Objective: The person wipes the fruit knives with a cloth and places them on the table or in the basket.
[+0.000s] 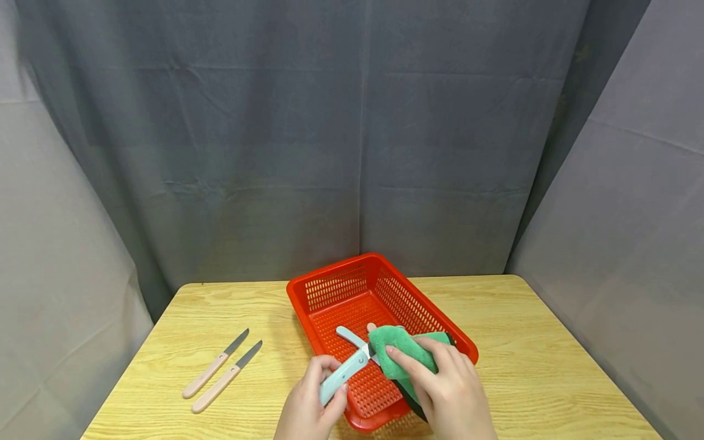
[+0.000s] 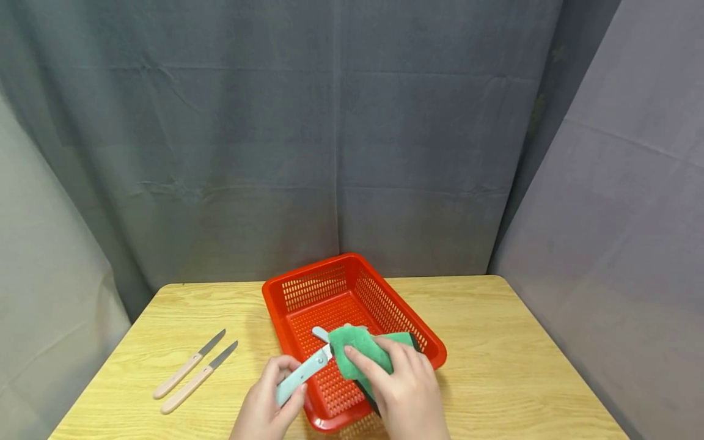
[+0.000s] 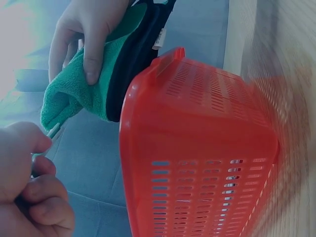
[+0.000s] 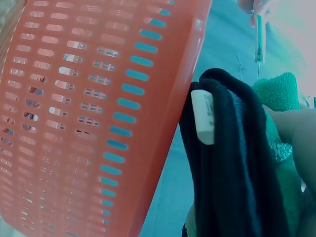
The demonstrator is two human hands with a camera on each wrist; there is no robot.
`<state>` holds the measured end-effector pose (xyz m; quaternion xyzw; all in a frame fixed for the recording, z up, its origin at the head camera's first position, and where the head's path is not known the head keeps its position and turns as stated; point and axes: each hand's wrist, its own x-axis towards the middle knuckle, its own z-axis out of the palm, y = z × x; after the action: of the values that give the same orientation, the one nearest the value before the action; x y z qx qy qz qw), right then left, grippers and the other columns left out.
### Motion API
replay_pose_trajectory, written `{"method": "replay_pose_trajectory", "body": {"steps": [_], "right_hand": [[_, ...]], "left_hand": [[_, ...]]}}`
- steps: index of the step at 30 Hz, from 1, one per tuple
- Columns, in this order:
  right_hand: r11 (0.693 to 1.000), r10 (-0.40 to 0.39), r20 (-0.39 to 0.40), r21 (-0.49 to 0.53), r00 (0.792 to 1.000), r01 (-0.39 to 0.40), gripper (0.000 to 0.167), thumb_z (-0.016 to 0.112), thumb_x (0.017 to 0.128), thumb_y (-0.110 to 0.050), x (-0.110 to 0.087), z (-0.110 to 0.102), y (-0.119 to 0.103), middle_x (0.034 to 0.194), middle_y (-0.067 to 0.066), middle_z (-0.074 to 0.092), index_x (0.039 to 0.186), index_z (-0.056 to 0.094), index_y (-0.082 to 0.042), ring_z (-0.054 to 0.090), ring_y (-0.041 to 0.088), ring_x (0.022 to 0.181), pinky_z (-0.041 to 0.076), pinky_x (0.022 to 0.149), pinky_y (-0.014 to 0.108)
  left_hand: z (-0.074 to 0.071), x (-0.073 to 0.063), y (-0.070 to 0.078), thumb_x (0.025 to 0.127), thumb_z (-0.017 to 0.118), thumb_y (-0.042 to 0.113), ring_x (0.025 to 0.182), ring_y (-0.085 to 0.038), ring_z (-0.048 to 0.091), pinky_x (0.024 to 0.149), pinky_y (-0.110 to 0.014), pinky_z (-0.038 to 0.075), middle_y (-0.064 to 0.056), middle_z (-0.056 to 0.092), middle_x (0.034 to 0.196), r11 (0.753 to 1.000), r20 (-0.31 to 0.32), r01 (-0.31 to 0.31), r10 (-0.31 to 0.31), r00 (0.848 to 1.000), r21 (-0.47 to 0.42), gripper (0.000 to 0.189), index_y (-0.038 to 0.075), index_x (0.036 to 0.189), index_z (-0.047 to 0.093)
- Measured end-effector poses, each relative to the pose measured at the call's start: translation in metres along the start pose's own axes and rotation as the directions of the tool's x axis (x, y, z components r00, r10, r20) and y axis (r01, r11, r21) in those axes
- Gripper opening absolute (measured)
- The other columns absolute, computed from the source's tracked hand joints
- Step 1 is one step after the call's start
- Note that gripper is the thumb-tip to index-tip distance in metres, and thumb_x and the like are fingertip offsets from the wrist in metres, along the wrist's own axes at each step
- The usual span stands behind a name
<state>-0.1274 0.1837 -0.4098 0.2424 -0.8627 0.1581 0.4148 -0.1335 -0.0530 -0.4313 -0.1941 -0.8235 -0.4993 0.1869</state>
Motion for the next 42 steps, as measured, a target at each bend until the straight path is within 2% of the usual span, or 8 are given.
{"method": "replay_pose_trajectory", "body": {"steps": [15,17,20,22,24,26,33,42], "right_hand": [[0.992,0.105,-0.069,-0.06,0.992,-0.109,0.045,0.031,0.111,-0.043,-0.001,-0.001,0.007,0.111,0.011,0.066,0.126,0.073,-0.036,0.064,0.03,0.092,0.053,0.071,0.05],[0.992,0.097,-0.095,-0.068,0.991,-0.104,0.032,0.047,0.109,-0.031,-0.001,-0.002,0.008,0.111,0.013,0.066,0.126,0.074,-0.035,0.064,0.032,0.091,0.053,0.071,0.051],[0.993,0.082,-0.126,-0.07,0.989,-0.091,0.034,0.063,0.098,-0.018,-0.001,-0.003,0.008,0.111,0.014,0.066,0.126,0.074,-0.034,0.065,0.033,0.09,0.053,0.071,0.052],[0.994,0.071,-0.132,-0.068,0.989,-0.08,0.034,0.063,0.098,-0.017,0.0,-0.003,0.007,0.112,0.014,0.067,0.126,0.074,-0.033,0.065,0.033,0.089,0.054,0.071,0.052],[0.995,0.062,-0.126,-0.065,0.99,-0.071,0.031,0.05,0.107,-0.028,0.0,-0.003,0.006,0.112,0.013,0.067,0.125,0.074,-0.034,0.065,0.031,0.089,0.054,0.07,0.051],[0.997,0.043,-0.111,-0.06,0.993,-0.05,0.043,0.034,0.111,-0.04,0.001,-0.004,0.005,0.112,0.012,0.067,0.125,0.074,-0.034,0.065,0.03,0.092,0.054,0.069,0.05],[0.997,-0.072,-0.086,-0.027,0.994,0.07,0.042,0.036,0.111,-0.044,0.003,-0.004,-0.002,0.111,0.012,0.069,0.127,0.073,-0.034,0.065,0.027,0.092,0.056,0.065,0.047],[0.998,-0.069,-0.028,0.002,0.997,0.069,0.043,0.033,0.11,-0.046,0.001,-0.003,-0.008,0.112,0.01,0.069,0.127,0.072,-0.037,0.065,0.026,0.093,0.057,0.069,0.047]], "left_hand": [[0.0,0.0,0.001,0.085,0.076,0.002,0.056,0.008,0.037,0.05,-0.014,0.034,0.016,0.051,0.073,1.0,-0.001,-0.006,0.006,1.0,0.001,0.035,0.016,0.111,0.058],[0.0,0.0,0.001,0.085,0.076,0.003,0.056,0.008,0.037,0.05,-0.015,0.034,0.016,0.052,0.074,1.0,0.001,0.001,-0.001,1.0,0.005,0.034,0.016,0.111,0.057],[0.0,-0.001,0.001,0.087,0.075,0.005,0.056,0.007,0.037,0.049,-0.016,0.035,0.014,0.053,0.074,1.0,0.011,0.022,-0.022,1.0,0.015,0.032,0.016,0.112,0.057],[0.0,-0.001,0.001,0.088,0.074,0.006,0.055,0.007,0.037,0.049,-0.016,0.035,0.014,0.054,0.074,0.999,0.022,0.038,-0.038,0.999,0.02,0.031,0.016,0.112,0.057],[-0.001,-0.001,0.0,0.089,0.074,0.007,0.055,0.006,0.038,0.049,-0.016,0.035,0.013,0.055,0.075,0.999,0.033,0.051,-0.052,0.998,0.019,0.03,0.015,0.113,0.057],[-0.001,0.0,0.001,0.09,0.073,0.008,0.055,0.006,0.038,0.049,-0.017,0.036,0.012,0.056,0.075,0.998,0.043,0.064,-0.064,0.997,0.013,0.029,0.015,0.113,0.057],[-0.002,0.0,0.001,0.091,0.073,0.009,0.055,0.005,0.041,0.05,-0.018,0.038,0.011,0.058,0.077,0.995,0.055,0.098,-0.098,0.994,0.006,0.028,0.016,0.114,0.057],[-0.002,-0.001,0.003,0.09,0.072,0.006,0.056,0.006,0.041,0.05,-0.018,0.038,0.01,0.058,0.077,0.997,0.06,0.08,-0.08,0.995,-0.007,0.03,0.017,0.113,0.057]]}}
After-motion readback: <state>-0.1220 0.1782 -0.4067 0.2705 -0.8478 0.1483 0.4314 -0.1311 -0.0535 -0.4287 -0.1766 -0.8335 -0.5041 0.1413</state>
